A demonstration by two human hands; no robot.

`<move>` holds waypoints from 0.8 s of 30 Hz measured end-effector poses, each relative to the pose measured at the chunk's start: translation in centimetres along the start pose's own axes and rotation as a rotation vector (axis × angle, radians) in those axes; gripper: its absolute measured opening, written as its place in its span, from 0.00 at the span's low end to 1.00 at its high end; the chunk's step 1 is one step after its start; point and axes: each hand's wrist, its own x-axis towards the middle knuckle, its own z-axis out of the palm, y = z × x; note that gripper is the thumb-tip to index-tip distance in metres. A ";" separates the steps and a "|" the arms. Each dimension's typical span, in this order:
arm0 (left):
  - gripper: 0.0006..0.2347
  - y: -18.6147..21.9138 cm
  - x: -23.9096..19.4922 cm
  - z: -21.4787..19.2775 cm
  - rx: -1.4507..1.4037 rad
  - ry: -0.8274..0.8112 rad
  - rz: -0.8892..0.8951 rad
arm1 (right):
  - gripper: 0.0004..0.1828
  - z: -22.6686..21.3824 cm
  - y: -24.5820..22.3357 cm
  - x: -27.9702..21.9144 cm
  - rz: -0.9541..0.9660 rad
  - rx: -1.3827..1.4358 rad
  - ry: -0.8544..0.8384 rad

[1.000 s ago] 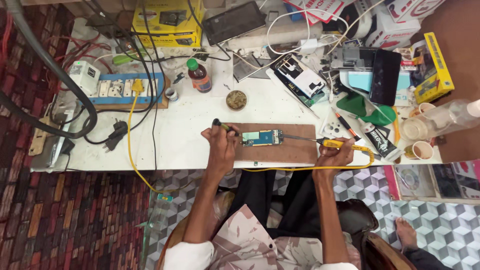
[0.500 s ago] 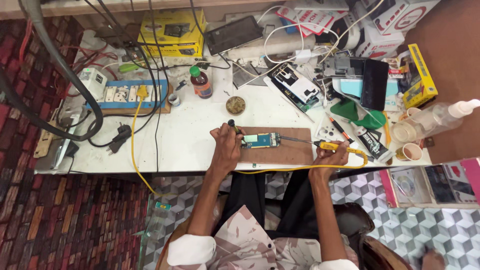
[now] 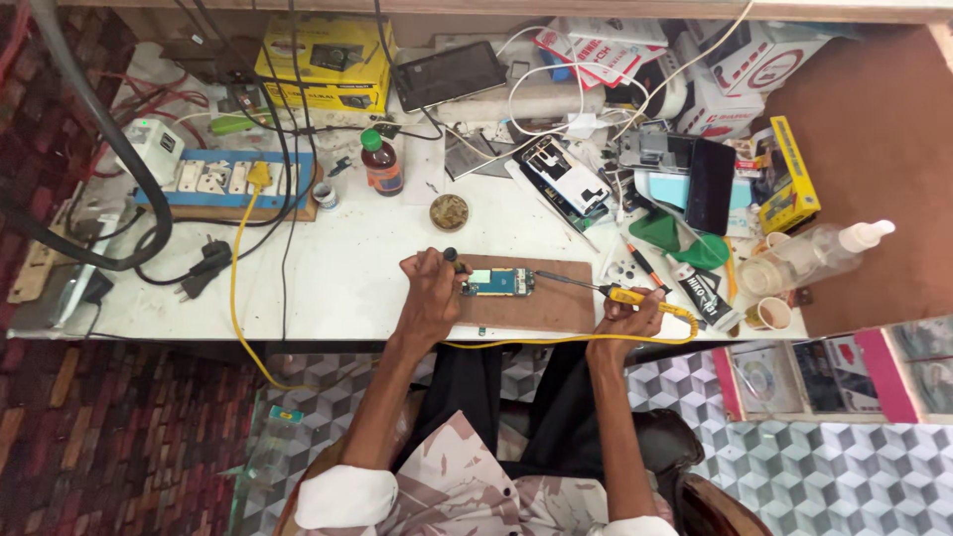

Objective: The person uses a soldering iron and a screwdriver to work on a small circuit board placed on a wooden mat. They repeatedly apply the soldering iron to various points on the board while holding it steady with the screwdriver.

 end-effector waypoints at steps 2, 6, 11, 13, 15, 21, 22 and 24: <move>0.03 -0.1 0.0 -0.1 0.001 -0.015 -0.057 | 0.22 0.0 -0.1 -0.1 0.014 -0.005 -0.004; 0.03 -0.2 0.0 -0.2 0.002 0.009 -0.026 | 0.22 0.2 0.0 -0.4 -0.001 0.001 -0.042; 0.05 -0.3 0.1 0.3 0.008 -0.022 -0.036 | 0.20 0.2 -0.1 -0.2 0.015 -0.062 -0.024; 0.03 -0.5 0.0 0.2 0.008 -0.029 -0.042 | 0.19 0.4 0.0 -0.3 0.003 -0.075 -0.047; 0.03 -0.7 -0.1 0.2 0.010 -0.025 -0.043 | 0.18 0.9 -0.2 -0.4 -0.009 -0.110 -0.059; 0.04 -1.1 0.2 0.3 0.053 -0.005 0.001 | 0.18 3.9 -3.5 -0.9 -0.188 -0.398 -0.177; 0.05 -1.4 0.3 0.1 0.053 -0.006 -0.010 | 0.17 4.5 -4.0 -1.3 -0.237 -0.472 -0.220; 0.05 -1.7 0.6 0.2 0.033 -0.005 0.000 | 0.17 5.7 -5.3 -1.6 -0.317 -0.626 -0.316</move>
